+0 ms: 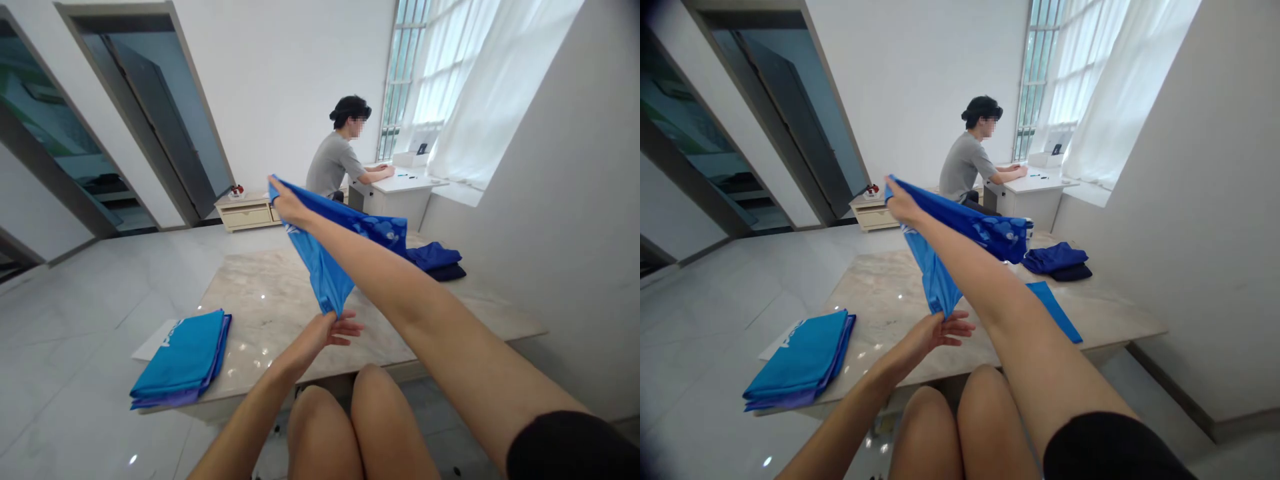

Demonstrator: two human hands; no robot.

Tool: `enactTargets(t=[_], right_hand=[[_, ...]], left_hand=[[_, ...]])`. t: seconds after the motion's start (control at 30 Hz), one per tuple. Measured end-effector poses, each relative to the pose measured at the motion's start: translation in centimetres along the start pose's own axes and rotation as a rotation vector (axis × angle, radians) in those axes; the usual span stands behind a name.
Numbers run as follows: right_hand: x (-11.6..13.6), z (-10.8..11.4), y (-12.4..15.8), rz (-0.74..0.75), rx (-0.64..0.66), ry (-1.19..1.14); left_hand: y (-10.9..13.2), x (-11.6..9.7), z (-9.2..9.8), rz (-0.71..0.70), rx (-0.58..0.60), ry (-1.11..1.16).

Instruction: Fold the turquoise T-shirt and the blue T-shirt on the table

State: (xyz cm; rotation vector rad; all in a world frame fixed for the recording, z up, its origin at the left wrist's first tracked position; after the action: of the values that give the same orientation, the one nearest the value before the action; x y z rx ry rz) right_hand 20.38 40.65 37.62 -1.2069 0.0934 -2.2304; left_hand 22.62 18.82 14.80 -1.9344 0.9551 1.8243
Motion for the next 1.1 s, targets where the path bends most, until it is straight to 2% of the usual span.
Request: enactTargets(t=[0.03,0.07,0.13,0.2,0.23,0.3,0.37,0.47,0.53,0.6,0.7,0.77,0.83,0.9,0.97,1.03,1.1], right_hand=[[-0.2,-4.3,-0.4,0.030,0.149,-0.012],[-0.2,-8.0,-0.2,0.095,0.233,-0.065],[-1.0,-14.8,2.1,0.182,0.444,-0.140],[-2.8,-19.0,6.3,0.222,0.618,-0.164],[-4.2,-19.8,8.7,0.224,0.664,-0.155],[-7.9,-19.3,13.2,0.177,0.665,-0.115],[-12.4,-17.3,17.4,0.059,0.633,-0.065],[-19.5,-13.0,21.9,-0.210,0.398,0.054],[-22.9,-11.2,24.5,-0.357,0.246,0.129],[-25.0,-10.9,26.5,-0.442,0.161,0.144],[-26.5,-12.7,27.9,-0.499,0.129,0.132],[-26.7,-14.2,27.7,-0.525,0.120,0.205],[-26.7,-15.7,26.8,-0.579,0.107,0.314],[-26.5,-17.3,25.6,-0.650,0.112,0.394],[-25.8,-19.0,24.1,-0.644,0.162,0.444],[-24.8,-20.2,22.9,-0.553,0.253,0.497],[-24.2,-20.2,23.0,-0.495,0.344,0.534]], left_hand=[[0.7,1.1,0.5,0.007,0.013,-0.056],[1.7,2.2,1.3,0.028,0.019,-0.121],[4.5,4.6,3.3,0.123,0.016,-0.247],[7.7,6.8,5.4,0.251,-0.008,-0.339],[9.2,7.7,6.5,0.295,-0.027,-0.381],[11.4,9.0,8.6,0.320,-0.084,-0.453],[12.5,10.3,10.7,0.299,-0.152,-0.499],[12.0,11.9,14.8,0.228,-0.328,-0.608],[10.9,12.4,17.6,0.143,-0.473,-0.806],[9.7,12.7,19.4,0.089,-0.572,-1.051],[8.1,14.1,20.7,0.138,-0.635,-1.316],[7.5,15.0,20.8,0.197,-0.682,-1.406],[7.1,15.6,20.1,0.228,-0.730,-1.456],[6.8,16.1,18.6,0.230,-0.762,-1.485],[6.4,16.3,16.7,0.212,-0.777,-1.491],[5.9,16.3,14.5,0.167,-0.744,-1.458],[5.0,16.1,12.6,0.115,-0.620,-1.377]])
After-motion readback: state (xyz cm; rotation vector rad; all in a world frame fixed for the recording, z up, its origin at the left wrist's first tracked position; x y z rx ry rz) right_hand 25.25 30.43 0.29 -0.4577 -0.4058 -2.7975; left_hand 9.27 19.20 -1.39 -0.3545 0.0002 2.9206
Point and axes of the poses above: each hand's wrist, its own y-axis away from the middle knuckle, its own z-axis out of the back of the hand, x = y × z, the point moved 8 cm from there along -y, towards the middle knuckle, and after that the axes turned 2 degrees about -y, right-handed, at the moved point
